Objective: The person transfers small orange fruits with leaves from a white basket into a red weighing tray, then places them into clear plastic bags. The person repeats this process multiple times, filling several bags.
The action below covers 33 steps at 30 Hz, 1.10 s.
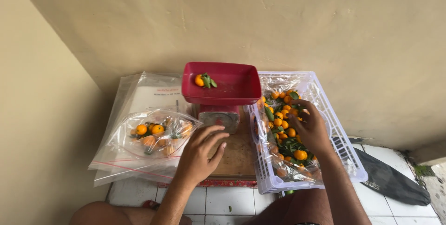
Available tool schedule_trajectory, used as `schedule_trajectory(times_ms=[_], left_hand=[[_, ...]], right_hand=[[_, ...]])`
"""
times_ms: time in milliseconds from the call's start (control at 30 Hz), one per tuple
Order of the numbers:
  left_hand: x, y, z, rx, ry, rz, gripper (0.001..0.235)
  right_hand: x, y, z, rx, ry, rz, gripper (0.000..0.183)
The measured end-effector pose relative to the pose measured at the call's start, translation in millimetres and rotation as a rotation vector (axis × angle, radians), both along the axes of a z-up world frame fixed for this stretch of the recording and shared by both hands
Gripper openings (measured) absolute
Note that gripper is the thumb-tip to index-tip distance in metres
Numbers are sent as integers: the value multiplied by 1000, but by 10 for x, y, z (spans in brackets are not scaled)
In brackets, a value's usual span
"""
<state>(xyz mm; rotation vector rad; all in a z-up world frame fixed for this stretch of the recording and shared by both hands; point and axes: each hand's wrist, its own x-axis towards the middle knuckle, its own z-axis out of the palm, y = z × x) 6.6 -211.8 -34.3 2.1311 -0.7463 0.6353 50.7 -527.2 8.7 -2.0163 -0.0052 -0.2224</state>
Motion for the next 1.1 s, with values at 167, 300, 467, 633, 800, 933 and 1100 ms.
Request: schedule_trajectory(times_ms=[167, 300, 467, 633, 800, 933, 1100], left_hand=[[42, 321, -348, -5, 114, 31, 20], [105, 455, -860, 132, 123, 66, 22], [43, 433, -713, -86, 56, 66, 18], [60, 482, -648, -315, 238, 47, 21], [107, 561, -642, -562, 417, -122, 31], [132, 624, -669, -625, 490, -147, 25], [154, 628, -681, -634, 503, -130, 19]], right_hand=[[30, 97, 134, 30, -70, -8, 49], [122, 350, 467, -202, -253, 46, 35], [343, 828, 768, -297, -392, 260, 33], [736, 1104, 686, -374, -342, 376, 40], [809, 1271, 698, -501, -234, 376, 30], [933, 1256, 676, -587, -239, 411, 37], [1096, 1326, 681, -639, -183, 476, 39]])
